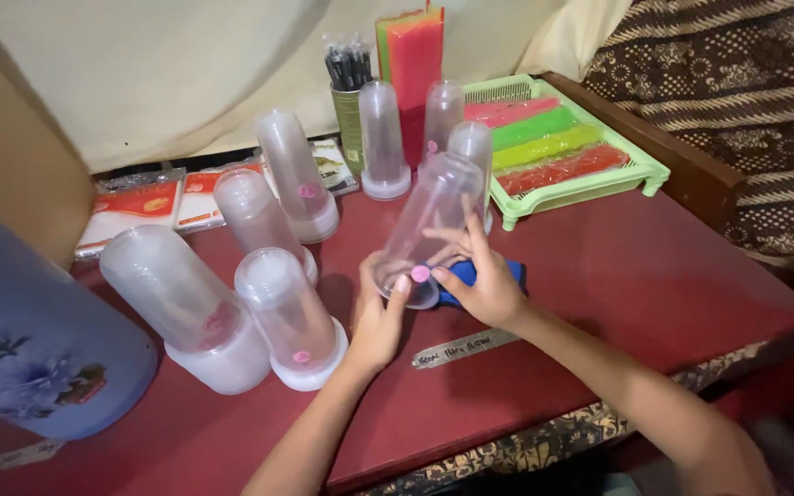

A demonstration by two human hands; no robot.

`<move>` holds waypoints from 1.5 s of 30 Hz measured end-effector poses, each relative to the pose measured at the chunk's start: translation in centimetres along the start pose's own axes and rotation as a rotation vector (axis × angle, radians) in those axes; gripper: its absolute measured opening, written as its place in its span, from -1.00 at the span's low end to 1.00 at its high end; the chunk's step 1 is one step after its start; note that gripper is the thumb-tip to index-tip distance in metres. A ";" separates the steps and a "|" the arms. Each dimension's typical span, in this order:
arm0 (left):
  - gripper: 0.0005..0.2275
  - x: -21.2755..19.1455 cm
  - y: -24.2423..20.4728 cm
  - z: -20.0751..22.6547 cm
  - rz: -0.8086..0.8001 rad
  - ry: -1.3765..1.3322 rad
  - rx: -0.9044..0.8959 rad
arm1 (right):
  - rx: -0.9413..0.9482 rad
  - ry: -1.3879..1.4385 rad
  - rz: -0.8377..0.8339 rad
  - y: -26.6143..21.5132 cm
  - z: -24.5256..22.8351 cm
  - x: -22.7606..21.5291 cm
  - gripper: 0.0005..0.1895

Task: Wiping plastic cups with a cloth and stacking them on a table

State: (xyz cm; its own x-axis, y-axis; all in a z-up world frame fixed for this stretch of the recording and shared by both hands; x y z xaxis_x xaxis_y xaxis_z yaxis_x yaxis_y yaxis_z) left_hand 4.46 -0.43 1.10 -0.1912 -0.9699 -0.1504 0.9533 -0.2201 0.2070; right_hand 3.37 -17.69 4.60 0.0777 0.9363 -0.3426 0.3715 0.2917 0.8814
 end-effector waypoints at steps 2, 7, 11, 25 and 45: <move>-0.56 0.3 0.6 -1.4 -0.007 -0.034 0.035 | 0.067 0.050 -0.012 -0.7 1.2 -0.2 -0.05; -0.52 0.0 0.9 -2.3 -0.007 -0.040 -0.019 | 0.151 0.084 -0.012 -1.5 2.6 0.2 -0.16; -0.47 0.9 1.3 -2.8 -0.010 -0.223 0.005 | 0.161 0.085 0.067 -0.6 2.0 -0.9 -0.13; -0.41 0.4 1.0 -1.4 0.039 0.018 -0.288 | 0.077 0.142 -0.153 14.0 -4.5 7.0 -0.01; -0.49 -1.3 3.0 -10.3 0.158 0.098 -0.125 | 0.354 -0.118 -0.656 7.5 -4.3 11.4 -0.04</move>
State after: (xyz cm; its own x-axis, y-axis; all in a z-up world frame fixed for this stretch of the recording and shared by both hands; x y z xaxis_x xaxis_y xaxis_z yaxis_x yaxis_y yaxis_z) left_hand 10.01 1.27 -8.03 -0.0191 -0.9753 -0.2199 0.9923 -0.0454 0.1149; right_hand 3.09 -3.97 8.71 -0.1702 0.5591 -0.8114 0.6493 0.6831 0.3345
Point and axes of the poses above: each hand's wrist, its own y-axis towards the middle knuckle, its own x-axis out of the palm, z = x × y, the point moved 5 cm from there along y, towards the middle knuckle, and after that the axes turned 12 degrees about -x, right-handed, at the moved point
